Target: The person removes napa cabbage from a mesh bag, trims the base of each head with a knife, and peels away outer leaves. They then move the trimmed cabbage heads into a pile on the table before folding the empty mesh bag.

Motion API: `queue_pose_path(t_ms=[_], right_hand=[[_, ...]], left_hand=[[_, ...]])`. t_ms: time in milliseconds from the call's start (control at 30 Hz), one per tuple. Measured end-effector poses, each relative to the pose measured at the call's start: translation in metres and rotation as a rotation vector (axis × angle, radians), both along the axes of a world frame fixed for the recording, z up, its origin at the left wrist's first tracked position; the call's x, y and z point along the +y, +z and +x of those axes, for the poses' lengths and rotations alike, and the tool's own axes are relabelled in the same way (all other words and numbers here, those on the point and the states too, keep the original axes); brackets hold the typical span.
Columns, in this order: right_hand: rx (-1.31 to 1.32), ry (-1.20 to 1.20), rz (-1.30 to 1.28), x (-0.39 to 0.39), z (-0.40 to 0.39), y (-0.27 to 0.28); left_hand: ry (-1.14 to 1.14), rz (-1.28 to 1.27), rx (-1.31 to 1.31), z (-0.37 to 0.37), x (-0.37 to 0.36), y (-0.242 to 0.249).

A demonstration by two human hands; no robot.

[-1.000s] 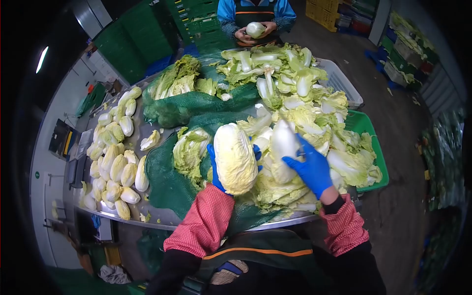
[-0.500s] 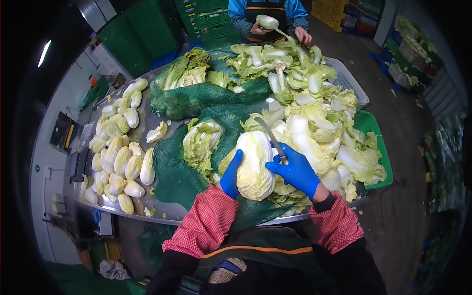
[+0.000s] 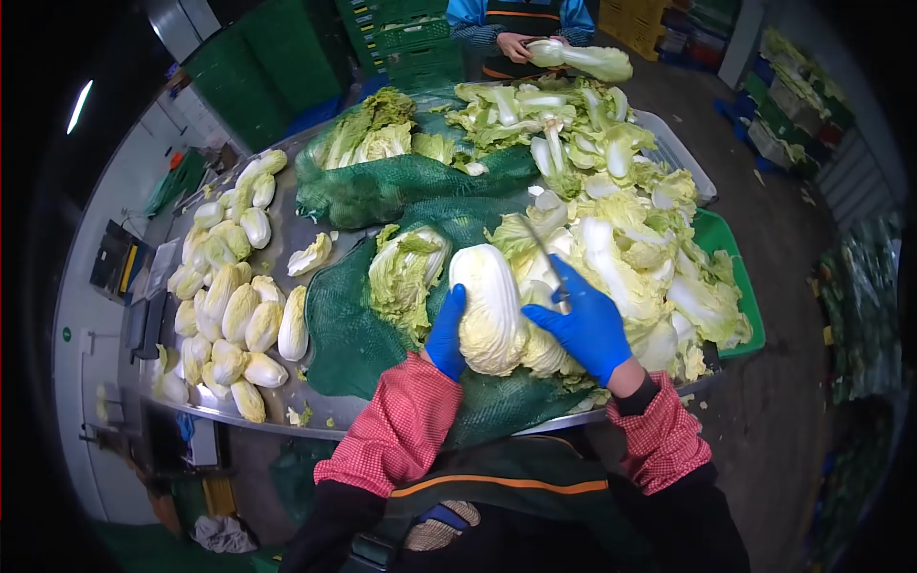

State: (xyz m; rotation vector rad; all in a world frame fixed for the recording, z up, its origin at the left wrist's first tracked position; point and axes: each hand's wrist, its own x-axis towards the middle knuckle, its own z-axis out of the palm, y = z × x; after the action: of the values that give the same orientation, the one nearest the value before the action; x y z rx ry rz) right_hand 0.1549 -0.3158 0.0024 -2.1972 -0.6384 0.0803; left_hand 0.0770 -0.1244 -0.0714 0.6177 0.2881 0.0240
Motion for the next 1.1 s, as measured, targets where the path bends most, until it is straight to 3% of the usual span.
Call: queue_pose_path(t_ms=[67,200,300,400,500,667,700,800,867,933,1000,1033,1100], right_hand=[[0.110,0.084,0.038,0.015,-0.007,0.007],[0.032,0.077,0.041,0.022,-0.010,-0.002],[0.113,0.057,0.001,0.025,-0.017,0.004],[0.123,0.000,0.008,0.029,-0.021,0.000],[0.164,-0.049,0.029,0.029,-0.021,0.001],[0.117,-0.047,0.084,0.023,-0.008,-0.021],[0.262,-0.042,0.179,0.020,-0.005,-0.021],[0.592,-0.015,0.412,0.011,0.004,-0.017],[0.663,0.005,0.513,0.002,0.008,-0.009],[0.572,0.034,0.603,-0.011,0.025,-0.012],[0.507,-0.121,0.389,-0.022,0.044,-0.005],[-0.025,-0.189,0.000,-0.024,0.051,-0.018],[-0.019,-0.087,0.012,-0.018,0.042,-0.016]], left_hand=[[-0.043,0.093,-0.074,0.004,-0.002,-0.006],[0.008,0.279,-0.176,0.012,0.001,-0.018],[0.096,0.684,-0.260,0.012,0.001,-0.016],[0.133,0.886,-0.249,0.009,-0.001,-0.005],[0.122,0.890,-0.216,0.009,-0.002,-0.004],[-0.006,0.732,-0.181,0.010,0.005,-0.005],[-0.028,0.691,-0.163,0.010,0.006,-0.003],[-0.188,-0.088,0.038,0.003,0.004,0.006],[-0.184,-0.287,-0.021,0.005,0.007,0.000],[-0.142,-0.514,-0.126,0.007,0.009,-0.009],[-0.079,-0.451,-0.128,0.010,0.009,-0.009],[-0.067,-0.440,-0.159,0.012,0.009,-0.003],[-0.128,-0.358,-0.228,0.017,0.006,0.019]])
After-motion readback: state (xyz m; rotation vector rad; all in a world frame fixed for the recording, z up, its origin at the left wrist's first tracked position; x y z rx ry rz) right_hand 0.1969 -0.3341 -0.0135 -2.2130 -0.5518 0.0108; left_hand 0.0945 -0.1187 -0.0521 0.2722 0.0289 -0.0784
